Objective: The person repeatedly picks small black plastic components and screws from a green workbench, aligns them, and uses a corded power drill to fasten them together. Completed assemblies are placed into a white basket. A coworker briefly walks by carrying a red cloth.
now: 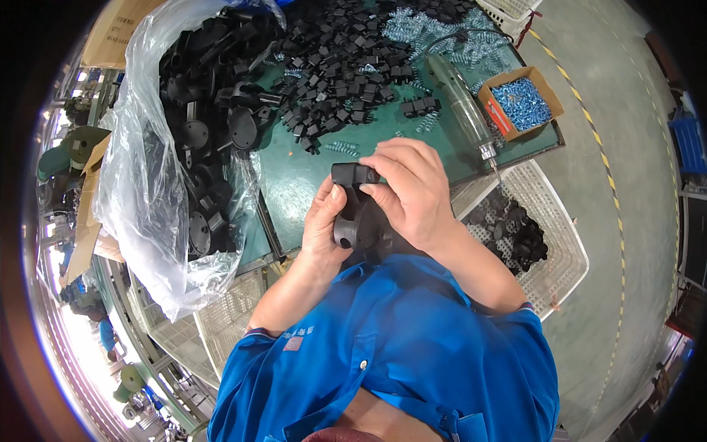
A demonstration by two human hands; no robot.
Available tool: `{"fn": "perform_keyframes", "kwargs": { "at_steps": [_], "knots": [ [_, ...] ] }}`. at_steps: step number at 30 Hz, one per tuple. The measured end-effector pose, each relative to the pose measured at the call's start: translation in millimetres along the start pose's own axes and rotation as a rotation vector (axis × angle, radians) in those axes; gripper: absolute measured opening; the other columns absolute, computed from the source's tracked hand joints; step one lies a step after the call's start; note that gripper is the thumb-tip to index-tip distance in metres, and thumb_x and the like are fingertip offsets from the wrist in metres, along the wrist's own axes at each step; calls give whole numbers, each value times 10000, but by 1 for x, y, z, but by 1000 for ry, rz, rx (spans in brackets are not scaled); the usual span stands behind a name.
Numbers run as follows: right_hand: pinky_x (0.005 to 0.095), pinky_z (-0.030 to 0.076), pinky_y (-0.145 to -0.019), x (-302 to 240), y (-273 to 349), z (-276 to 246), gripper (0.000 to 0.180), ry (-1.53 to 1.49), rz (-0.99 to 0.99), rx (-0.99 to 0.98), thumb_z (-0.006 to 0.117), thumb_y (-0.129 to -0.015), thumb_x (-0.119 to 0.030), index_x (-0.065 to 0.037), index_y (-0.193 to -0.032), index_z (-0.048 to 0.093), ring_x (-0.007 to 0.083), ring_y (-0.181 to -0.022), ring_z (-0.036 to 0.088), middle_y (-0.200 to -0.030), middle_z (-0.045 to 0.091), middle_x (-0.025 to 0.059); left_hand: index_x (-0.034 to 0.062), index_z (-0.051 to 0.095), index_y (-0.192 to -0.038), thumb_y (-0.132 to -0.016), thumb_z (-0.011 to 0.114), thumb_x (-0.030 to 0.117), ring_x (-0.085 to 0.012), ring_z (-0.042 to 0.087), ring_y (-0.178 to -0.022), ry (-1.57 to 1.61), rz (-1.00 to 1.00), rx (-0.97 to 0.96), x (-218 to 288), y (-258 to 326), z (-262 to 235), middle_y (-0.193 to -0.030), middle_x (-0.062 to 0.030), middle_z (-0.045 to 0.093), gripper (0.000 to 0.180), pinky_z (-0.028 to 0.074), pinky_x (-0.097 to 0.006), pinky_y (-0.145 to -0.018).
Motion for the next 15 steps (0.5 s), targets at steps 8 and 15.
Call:
{"fn": "perform_keyframes", "kwargs": {
  "at_steps": [8, 15],
  "knots": [
    [411, 481, -791, -19, -15, -2, 271, 210, 28, -350, 756, -684, -103, -18, -916, 646, 300, -875, 627, -879, 650, 90, -14, 599, -1244, -882, 744, 195, -115, 614, -971, -428, 43, -47, 29, -1, -3, -1095, -46, 655, 442, 513, -267, -831],
    [434, 529, -786, 1, 10, 23, 273, 14, -71, -47, 750, -766, -201, 16, -920, 686, 320, -908, 686, -935, 701, 142, -30, 649, -1163, -844, 768, 188, -126, 602, -956, -477, -24, -75, 36, -7, -20, -1037, -53, 657, 404, 500, -268, -816]
  ]
}}
Point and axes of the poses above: each hand's wrist, its own y-axis away from the middle knuckle, its own z-axis out of the palm, x = y × z, the point moved 6 cm from there along -y, towards the middle knuckle
